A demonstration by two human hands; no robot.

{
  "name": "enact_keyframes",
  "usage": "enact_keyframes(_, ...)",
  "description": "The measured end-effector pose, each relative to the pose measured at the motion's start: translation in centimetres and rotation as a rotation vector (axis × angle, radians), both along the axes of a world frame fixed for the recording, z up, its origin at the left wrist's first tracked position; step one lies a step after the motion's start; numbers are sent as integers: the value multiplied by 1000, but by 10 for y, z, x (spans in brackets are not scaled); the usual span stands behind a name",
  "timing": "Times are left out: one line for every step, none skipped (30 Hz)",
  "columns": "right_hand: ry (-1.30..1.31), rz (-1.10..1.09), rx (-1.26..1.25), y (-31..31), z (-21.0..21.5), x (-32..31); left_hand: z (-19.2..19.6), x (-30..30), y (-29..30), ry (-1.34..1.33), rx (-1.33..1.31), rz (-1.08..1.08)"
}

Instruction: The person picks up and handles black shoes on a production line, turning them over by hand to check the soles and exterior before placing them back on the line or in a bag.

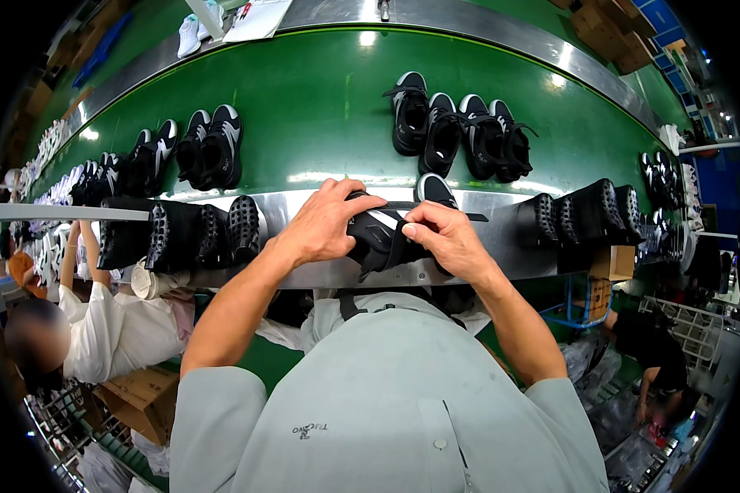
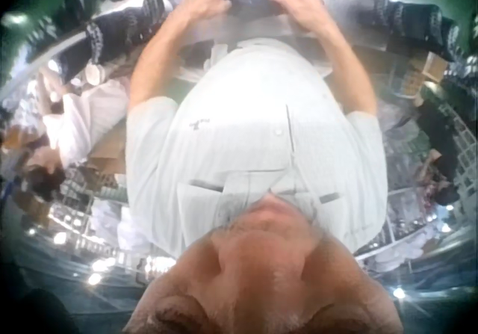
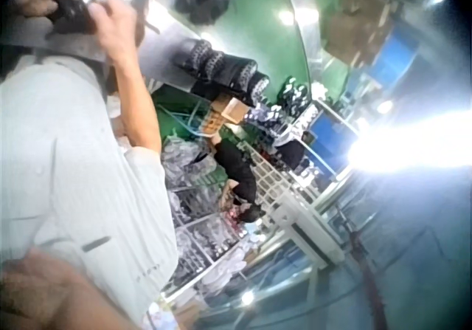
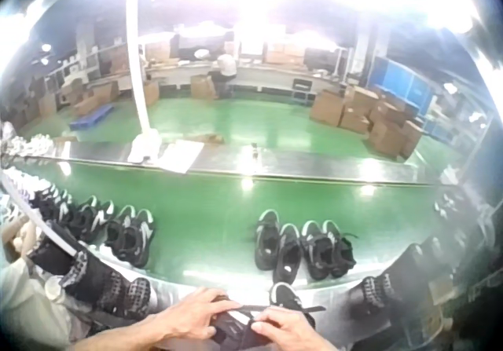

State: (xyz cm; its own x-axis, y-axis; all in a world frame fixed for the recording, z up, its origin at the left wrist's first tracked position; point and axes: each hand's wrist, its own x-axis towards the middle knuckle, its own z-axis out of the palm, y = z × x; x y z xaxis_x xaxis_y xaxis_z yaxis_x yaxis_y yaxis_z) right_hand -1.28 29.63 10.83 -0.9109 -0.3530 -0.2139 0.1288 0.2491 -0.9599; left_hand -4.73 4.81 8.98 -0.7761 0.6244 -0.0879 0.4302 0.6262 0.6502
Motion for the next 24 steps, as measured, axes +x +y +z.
enact_keyframes(0, 3, 1, -2, 0, -1, 0, -2, -1, 0, 1, 3)
enact_keyframes(-4, 21, 4, -5, -1, -1, 0, -4, -2, 7, -4, -47)
enact_keyframes(-7, 39, 8, -7, -2, -2, 1, -5, -3, 15, -9, -97)
enact_keyframes(-27, 45, -9, -10, -4, -2, 3, -6, -3, 13, -9, -95)
enact_keyframes(-28, 48, -9, -12, -4, -1, 8, -7, -4, -2, -27, -127)
enact_keyframes(-49, 70, 0, -14, -3, -1, 11, -7, -4, -17, -45, -160)
enact_keyframes(-72, 88, 11, -16, -1, -2, 13, -9, -5, -19, -43, -159)
enact_keyframes(-60, 97, 24, -20, 1, -2, 14, -11, -6, -21, -57, -202)
enact_keyframes(-63, 98, 26, -21, 0, -3, 14, -13, -7, -24, -72, -245)
enact_keyframes(-4, 129, 51, -23, -2, -4, 15, -13, -7, -23, -73, -241)
enact_keyframes(55, 159, 77, -24, -3, -5, 16, -13, -8, -41, -72, -253)
enact_keyframes(55, 163, 76, -25, -3, -5, 17, -12, -8, -58, -70, -264)
enact_keyframes(40, 180, 110, -26, -1, -6, 18, -12, -9, -59, -71, -260)
enact_keyframes(24, 196, 144, -27, 0, -6, 20, -11, -9, -68, -68, -262)
enact_keyframes(24, 200, 144, -29, 0, -7, 22, -11, -10, -78, -66, -264)
enact_keyframes(27, 222, 150, -31, 0, -7, 24, -11, -11, -78, -65, -262)
enact_keyframes(30, 243, 156, -33, 1, -8, 25, -11, -11, -88, -72, -271)
enact_keyframes(31, 244, 157, -35, 2, -9, 27, -11, -11, -97, -79, -280)
enact_keyframes(23, 286, 194, -37, 4, -10, 29, -11, -11, -98, -80, -279)
enact_keyframes(15, 327, 231, -39, 5, -12, 33, -10, -11, -118, -73, -278)
enact_keyframes(14, 327, 230, -42, 6, -14, 34, -10, -11, -138, -67, -278)
enact_keyframes(1, 340, 281, -47, 7, -16, 33, -9, -12, -139, -70, -279)
enact_keyframes(-13, 353, 333, -49, 8, -17, 30, -9, -13, -169, -59, -268)
enact_keyframes(-13, 350, 330, -50, 7, -16, 26, -8, -15, -200, -48, -259)
